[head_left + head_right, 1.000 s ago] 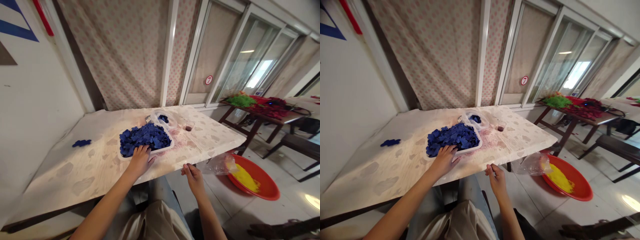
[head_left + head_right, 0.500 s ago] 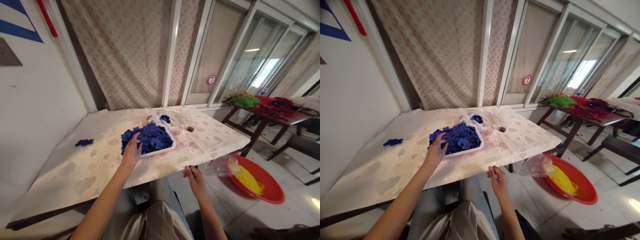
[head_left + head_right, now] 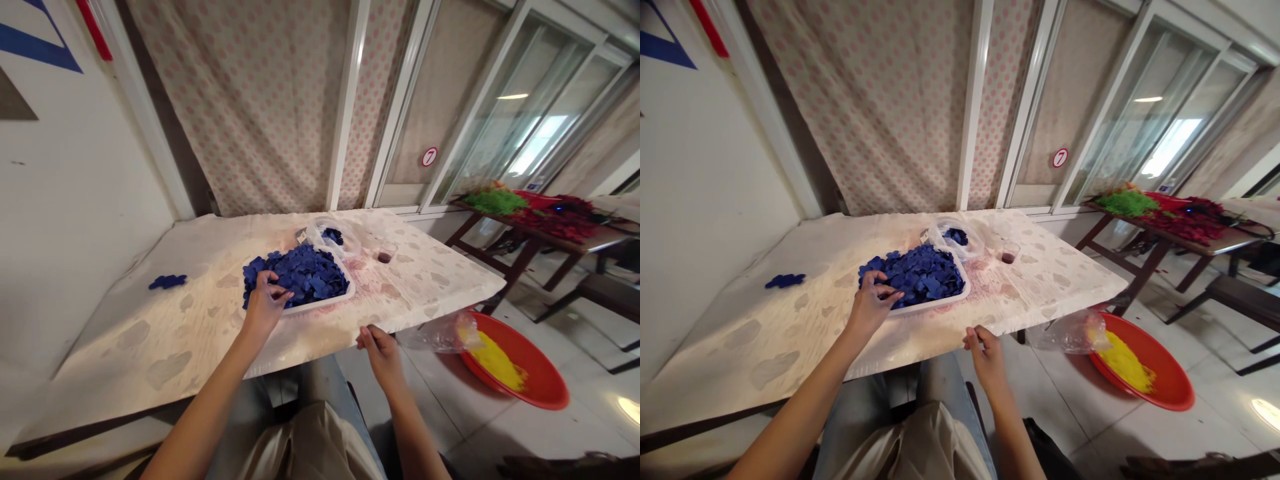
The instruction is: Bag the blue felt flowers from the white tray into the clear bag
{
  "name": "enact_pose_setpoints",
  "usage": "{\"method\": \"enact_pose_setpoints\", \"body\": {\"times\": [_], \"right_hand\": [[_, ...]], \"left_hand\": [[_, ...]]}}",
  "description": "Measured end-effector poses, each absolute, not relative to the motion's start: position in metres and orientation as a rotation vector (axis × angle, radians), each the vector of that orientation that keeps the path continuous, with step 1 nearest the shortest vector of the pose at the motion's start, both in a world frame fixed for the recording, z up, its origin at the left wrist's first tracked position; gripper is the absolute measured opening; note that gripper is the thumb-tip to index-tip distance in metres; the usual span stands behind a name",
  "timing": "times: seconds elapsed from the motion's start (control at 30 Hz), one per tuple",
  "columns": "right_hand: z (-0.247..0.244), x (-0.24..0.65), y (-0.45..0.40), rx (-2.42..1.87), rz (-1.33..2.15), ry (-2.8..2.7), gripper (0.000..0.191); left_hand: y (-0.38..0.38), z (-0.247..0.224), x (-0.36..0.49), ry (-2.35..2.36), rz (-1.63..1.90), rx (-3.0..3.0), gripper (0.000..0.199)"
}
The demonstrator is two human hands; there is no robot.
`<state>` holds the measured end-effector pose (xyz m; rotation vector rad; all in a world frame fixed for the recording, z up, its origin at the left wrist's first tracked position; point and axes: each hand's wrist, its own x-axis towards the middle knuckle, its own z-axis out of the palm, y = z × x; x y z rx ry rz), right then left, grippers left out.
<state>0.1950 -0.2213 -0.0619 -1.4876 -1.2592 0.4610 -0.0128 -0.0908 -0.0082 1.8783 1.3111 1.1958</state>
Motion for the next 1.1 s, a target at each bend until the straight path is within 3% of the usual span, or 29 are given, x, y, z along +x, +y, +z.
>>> {"method": "enact_pose_setpoints", "body": {"times": [0.17, 0.27, 0.37, 0.6, 0.77, 1.1], "right_hand": [[-0.031, 0.162, -0.181, -1.274, 0.328, -1.546, 0.017], [-0.018, 0.143, -0.156, -1.209, 0.329, -1.637, 0.024], [-0.012, 0.131, -0.141, -1.119, 0.339, -1.642, 0.010], [-0.015, 0.139, -0.127, -1.102, 0.328, -1.603, 0.013], [-0.017, 0.153, -0.118, -1.292, 0.261, -1.635, 0.015], [-0.018, 0.160, -0.113, -1.532, -0.063, -1.866, 0.026]], "left_hand": [[-0.102, -0.001, -0.012, 1.289, 1.249, 1.766, 0.043], [-0.109, 0.000, -0.017, 1.195, 1.324, 1.656, 0.047], [-0.115, -0.001, -0.023, 1.104, 1.375, 1.595, 0.048], [-0.118, -0.006, -0.037, 1.166, 1.334, 1.687, 0.039], [-0.115, -0.011, -0.046, 1.258, 1.315, 1.749, 0.020], [-0.118, -0.011, -0.048, 1.249, 1.271, 1.906, 0.022]]}}
